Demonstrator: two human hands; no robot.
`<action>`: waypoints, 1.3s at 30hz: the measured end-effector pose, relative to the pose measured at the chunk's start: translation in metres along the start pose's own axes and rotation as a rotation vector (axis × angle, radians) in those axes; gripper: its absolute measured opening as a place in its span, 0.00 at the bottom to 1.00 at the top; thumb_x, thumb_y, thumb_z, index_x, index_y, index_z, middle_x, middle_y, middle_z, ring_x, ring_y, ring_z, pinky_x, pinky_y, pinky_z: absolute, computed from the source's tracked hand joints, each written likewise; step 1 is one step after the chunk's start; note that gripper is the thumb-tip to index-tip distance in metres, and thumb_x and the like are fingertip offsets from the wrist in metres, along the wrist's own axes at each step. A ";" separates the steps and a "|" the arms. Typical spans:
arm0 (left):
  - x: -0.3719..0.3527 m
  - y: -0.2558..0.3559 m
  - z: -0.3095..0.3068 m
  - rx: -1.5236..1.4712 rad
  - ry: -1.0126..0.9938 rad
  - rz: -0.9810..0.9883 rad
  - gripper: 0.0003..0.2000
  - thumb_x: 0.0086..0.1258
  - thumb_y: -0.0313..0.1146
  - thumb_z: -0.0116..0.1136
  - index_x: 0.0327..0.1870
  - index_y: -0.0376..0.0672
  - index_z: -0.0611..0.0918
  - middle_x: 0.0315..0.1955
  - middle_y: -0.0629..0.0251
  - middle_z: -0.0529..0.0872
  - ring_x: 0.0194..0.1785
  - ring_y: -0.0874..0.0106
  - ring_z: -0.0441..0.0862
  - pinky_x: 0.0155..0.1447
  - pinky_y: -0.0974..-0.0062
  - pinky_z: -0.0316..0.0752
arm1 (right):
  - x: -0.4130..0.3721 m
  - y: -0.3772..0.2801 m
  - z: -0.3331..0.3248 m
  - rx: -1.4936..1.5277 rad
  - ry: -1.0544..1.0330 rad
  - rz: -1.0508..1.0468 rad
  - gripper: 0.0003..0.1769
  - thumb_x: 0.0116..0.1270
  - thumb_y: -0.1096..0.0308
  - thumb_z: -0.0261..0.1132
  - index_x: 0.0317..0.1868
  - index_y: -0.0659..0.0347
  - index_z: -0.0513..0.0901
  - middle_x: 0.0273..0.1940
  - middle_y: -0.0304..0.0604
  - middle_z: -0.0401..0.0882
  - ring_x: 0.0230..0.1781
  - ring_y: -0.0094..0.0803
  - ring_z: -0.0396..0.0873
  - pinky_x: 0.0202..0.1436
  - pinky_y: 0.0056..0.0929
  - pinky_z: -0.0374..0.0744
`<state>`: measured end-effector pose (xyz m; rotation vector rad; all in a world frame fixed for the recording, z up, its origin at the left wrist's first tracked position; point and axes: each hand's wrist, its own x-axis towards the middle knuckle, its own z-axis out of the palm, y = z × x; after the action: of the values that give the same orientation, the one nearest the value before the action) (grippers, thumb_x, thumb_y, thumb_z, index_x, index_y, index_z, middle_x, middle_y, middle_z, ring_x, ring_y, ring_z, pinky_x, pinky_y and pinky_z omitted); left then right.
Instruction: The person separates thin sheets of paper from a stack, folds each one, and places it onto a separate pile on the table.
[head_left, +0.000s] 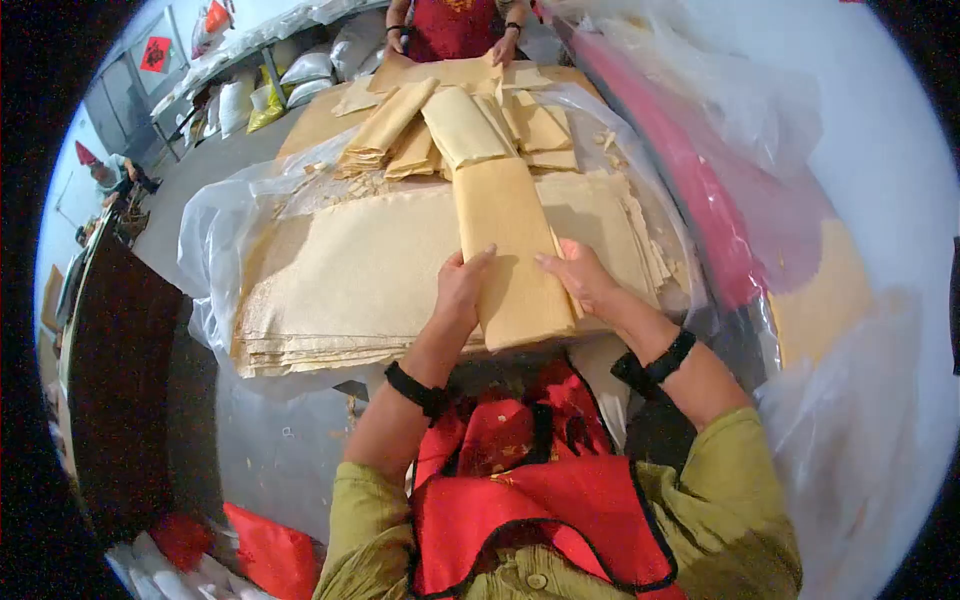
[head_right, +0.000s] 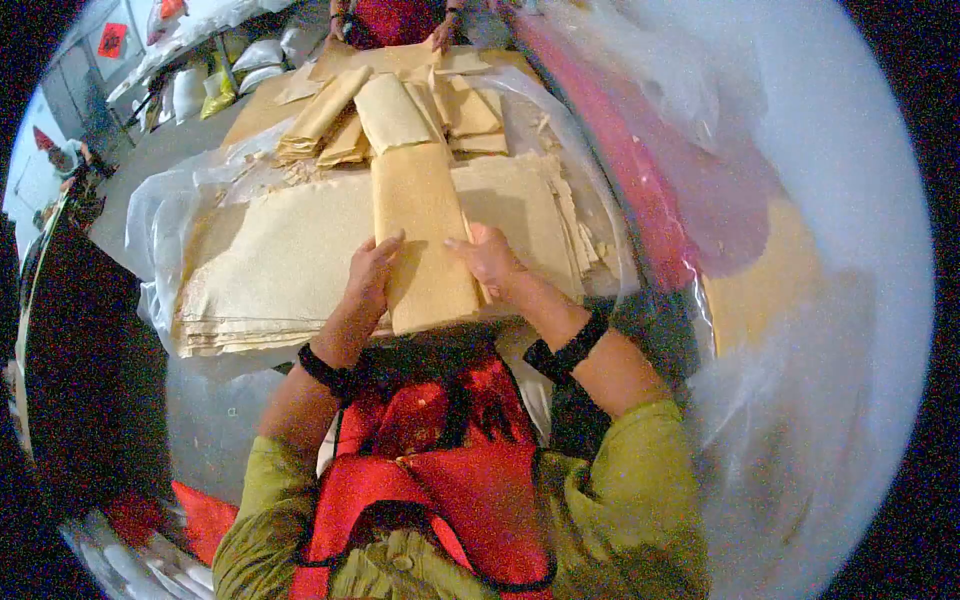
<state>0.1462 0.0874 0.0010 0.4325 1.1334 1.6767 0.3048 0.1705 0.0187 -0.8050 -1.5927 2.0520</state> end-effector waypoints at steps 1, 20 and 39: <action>0.008 0.001 -0.010 -0.055 -0.018 -0.002 0.11 0.60 0.30 0.55 0.40 0.34 0.75 0.30 0.61 0.79 0.30 0.71 0.78 0.33 0.75 0.74 | -0.001 -0.001 0.006 0.021 -0.026 -0.010 0.19 0.61 0.67 0.57 0.51 0.68 0.68 0.41 0.43 0.76 0.37 0.25 0.77 0.42 0.27 0.77; -0.020 0.031 -0.057 0.784 -0.039 0.541 0.14 0.60 0.33 0.58 0.45 0.38 0.76 0.39 0.58 0.80 0.42 0.69 0.79 0.44 0.73 0.74 | 0.099 -0.098 0.001 0.067 0.076 -0.201 0.14 0.62 0.62 0.56 0.41 0.64 0.68 0.39 0.50 0.75 0.38 0.33 0.77 0.37 0.27 0.78; -0.023 -0.075 0.048 1.529 -0.509 1.191 0.16 0.46 0.35 0.61 0.36 0.39 0.75 0.44 0.58 0.73 0.53 0.59 0.68 0.55 0.62 0.64 | -0.120 0.014 -0.122 -0.572 0.549 -0.032 0.20 0.60 0.62 0.57 0.48 0.67 0.71 0.34 0.46 0.78 0.29 0.27 0.78 0.29 0.23 0.76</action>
<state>0.2310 0.0924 -0.0328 2.6980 1.6734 0.9653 0.4759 0.1789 0.0062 -1.3791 -1.8317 1.1817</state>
